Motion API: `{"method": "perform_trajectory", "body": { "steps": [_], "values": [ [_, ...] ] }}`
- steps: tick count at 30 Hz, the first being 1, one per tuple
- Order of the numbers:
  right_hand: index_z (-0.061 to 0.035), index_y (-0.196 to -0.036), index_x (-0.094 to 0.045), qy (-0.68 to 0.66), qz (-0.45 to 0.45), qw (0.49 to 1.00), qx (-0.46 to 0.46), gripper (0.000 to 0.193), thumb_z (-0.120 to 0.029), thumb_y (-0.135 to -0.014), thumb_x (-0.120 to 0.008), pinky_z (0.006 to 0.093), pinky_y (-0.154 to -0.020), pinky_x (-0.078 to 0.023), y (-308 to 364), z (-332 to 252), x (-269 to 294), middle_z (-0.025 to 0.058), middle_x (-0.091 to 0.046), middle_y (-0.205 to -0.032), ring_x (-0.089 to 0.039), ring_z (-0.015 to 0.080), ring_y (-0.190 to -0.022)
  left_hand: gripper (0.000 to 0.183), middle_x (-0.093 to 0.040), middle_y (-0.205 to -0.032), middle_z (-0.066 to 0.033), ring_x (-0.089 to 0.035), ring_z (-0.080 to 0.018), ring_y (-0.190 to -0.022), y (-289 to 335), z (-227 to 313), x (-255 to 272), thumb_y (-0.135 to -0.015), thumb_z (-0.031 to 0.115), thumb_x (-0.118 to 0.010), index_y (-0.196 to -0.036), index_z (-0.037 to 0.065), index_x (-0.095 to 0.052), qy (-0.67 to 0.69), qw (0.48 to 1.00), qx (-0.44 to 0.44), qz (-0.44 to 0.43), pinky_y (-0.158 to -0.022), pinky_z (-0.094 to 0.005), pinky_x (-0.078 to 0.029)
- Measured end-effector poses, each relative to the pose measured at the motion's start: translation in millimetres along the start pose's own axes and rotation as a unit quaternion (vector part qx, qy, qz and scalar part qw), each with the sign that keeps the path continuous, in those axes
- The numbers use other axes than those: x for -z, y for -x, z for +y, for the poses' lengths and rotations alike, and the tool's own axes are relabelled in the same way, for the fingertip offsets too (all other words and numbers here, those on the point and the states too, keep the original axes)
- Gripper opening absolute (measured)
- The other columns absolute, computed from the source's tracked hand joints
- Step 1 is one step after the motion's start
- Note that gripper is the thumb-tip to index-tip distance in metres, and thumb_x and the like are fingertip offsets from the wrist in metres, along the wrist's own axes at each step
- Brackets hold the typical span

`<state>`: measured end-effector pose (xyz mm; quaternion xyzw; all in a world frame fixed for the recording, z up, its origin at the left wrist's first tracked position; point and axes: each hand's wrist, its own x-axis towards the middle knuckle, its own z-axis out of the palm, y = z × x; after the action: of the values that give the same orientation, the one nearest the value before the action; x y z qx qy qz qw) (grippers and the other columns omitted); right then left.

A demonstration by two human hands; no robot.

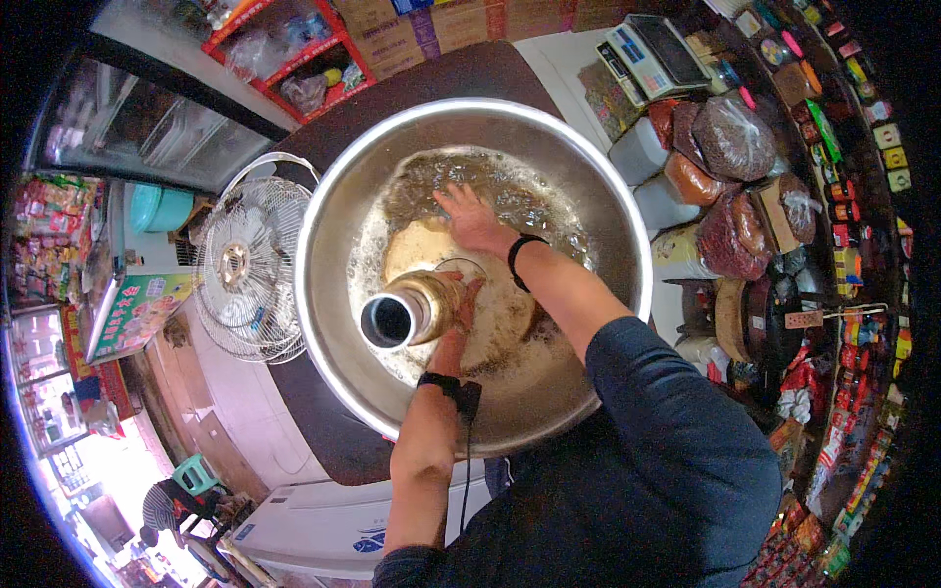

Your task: The person repeatedly scrubs a cylindrical pipe with a sponge in a large metal basin filled with soapy water. They rinse the pipe and sponge, then continue scrubbing different sections of the pipe while holding it with both hands.

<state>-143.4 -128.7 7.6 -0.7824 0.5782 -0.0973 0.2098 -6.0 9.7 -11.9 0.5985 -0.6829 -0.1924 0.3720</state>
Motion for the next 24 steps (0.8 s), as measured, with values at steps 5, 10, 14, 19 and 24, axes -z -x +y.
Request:
{"method": "perform_trajectory", "body": {
  "steps": [5,10,14,19,24],
  "values": [
    [-0.0254,-0.148,-0.056,0.070,0.044,0.996,0.044,0.050,-0.040,-0.100,-0.060,0.0644,-0.110,-0.039,63,37,26,0.0211,-0.043,-0.157,-0.049,0.0452,-0.134,0.064,-0.068,-0.133,-0.0107,-0.058,-0.0322,-0.130,-4,-1,-8,-0.092,0.050,-0.077,-0.133,0.003,-0.065,0.039,0.974,0.174,-0.138,-0.110,-0.0476,-0.044],
    [-0.0166,-0.135,-0.065,-0.058,-0.038,0.990,-0.121,0.050,-0.038,-0.090,-0.075,0.0464,-0.101,-0.050,124,73,59,0.0224,-0.060,-0.130,-0.061,0.0429,-0.116,0.042,-0.069,-0.098,-0.0069,-0.063,-0.0265,-0.098,-15,7,-12,-0.072,0.026,-0.096,-0.096,0.005,-0.068,0.070,0.993,0.090,-0.010,-0.090,-0.0436,-0.048],
    [-0.0083,-0.121,-0.068,-0.122,0.072,0.981,-0.130,0.048,-0.024,-0.079,-0.083,0.0461,-0.099,-0.052,138,85,48,0.0230,-0.066,-0.119,-0.064,0.0436,-0.110,0.040,-0.070,-0.093,-0.0064,-0.065,-0.0301,-0.098,-19,10,-8,-0.069,0.030,-0.097,-0.087,0.008,-0.069,0.091,0.995,0.038,0.030,-0.088,-0.0469,-0.047],
    [-0.0070,-0.119,-0.071,-0.104,0.064,0.990,-0.075,0.046,-0.007,-0.073,-0.069,0.0506,-0.096,-0.053,90,95,37,0.0261,-0.072,-0.107,-0.067,0.0443,-0.105,0.058,-0.070,-0.113,-0.0089,-0.065,-0.0291,-0.109,-13,4,-16,-0.074,0.019,-0.093,-0.121,0.004,-0.062,0.016,0.999,0.025,0.029,-0.101,-0.0464,-0.047],
    [-0.0099,-0.116,-0.074,0.026,0.044,0.998,-0.026,0.035,-0.010,-0.082,-0.064,0.0529,-0.089,-0.057,18,80,40,0.0205,-0.074,-0.105,-0.071,0.0401,-0.099,0.043,-0.068,-0.099,-0.0078,-0.062,-0.0300,-0.098,-10,-4,-30,-0.074,0.021,-0.096,-0.101,0.005,-0.066,0.209,0.969,0.077,0.108,-0.097,-0.0461,-0.047]
  ]
}}
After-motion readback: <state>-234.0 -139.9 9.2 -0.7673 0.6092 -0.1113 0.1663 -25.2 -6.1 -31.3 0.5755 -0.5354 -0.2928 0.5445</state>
